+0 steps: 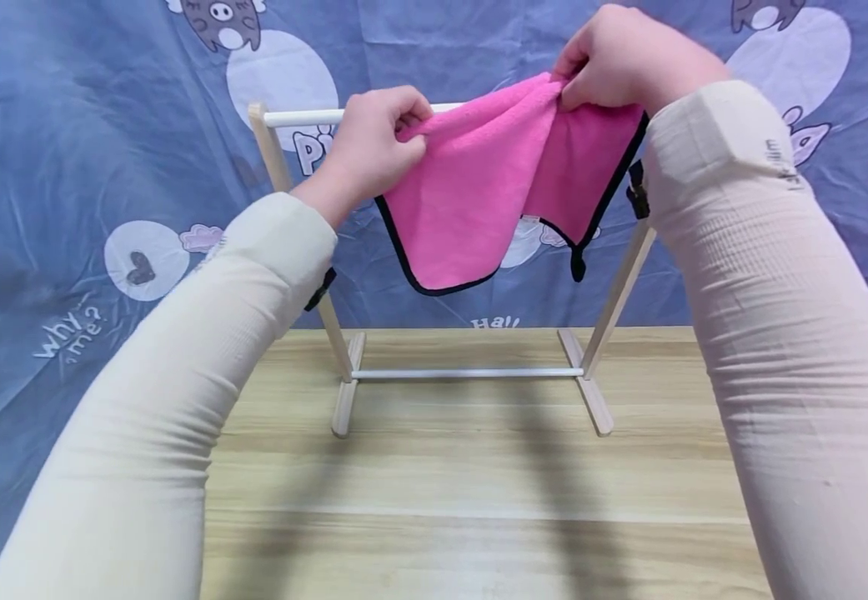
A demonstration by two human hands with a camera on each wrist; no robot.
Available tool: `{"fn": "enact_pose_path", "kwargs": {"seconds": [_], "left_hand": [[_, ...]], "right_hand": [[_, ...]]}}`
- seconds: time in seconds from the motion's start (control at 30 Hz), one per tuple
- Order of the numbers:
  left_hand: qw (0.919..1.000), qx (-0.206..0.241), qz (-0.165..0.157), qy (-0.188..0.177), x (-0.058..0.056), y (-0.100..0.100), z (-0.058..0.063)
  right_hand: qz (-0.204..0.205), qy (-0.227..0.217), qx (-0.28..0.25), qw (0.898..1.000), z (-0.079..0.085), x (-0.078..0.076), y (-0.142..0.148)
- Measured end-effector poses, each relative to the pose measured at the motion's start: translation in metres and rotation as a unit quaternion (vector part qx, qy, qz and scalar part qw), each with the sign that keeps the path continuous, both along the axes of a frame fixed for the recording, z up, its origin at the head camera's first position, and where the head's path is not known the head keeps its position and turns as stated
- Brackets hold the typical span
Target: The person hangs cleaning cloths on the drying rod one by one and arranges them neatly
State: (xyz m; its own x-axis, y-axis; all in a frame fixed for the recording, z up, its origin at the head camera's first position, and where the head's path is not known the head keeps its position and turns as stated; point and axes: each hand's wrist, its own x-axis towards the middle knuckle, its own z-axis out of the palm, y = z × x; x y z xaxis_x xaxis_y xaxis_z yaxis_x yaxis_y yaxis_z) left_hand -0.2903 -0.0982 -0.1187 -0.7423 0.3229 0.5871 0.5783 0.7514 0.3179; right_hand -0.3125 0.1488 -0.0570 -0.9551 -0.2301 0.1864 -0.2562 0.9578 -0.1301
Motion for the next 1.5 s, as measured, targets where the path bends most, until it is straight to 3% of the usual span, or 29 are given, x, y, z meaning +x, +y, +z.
{"fn": "enact_pose_path", "kwargs": {"seconds": [0.3, 0.5, 0.83, 1.5], "left_hand": [[0.9980, -0.062, 0.012, -0.007, 0.001, -0.010, 0.014], [0.9917, -0.125, 0.016, -0.025, 0.001, -0.015, 0.024], [0.9831, -0.179, 0.037, 0.002, 0.001, -0.022, 0.037], [0.9705, -0.221, 0.081, 0.051, -0.002, -0.046, 0.047]], "right_hand": [[0.008, 0.012, 0.002, 1.000, 0.000, 0.001, -0.003], [0.010, 0.016, 0.012, 1.000, -0.001, 0.001, -0.005], [0.014, 0.014, 0.011, 1.000, -0.002, 0.001, -0.005], [0.005, -0.001, -0.014, 1.000, -0.001, 0.005, -0.011]]}}
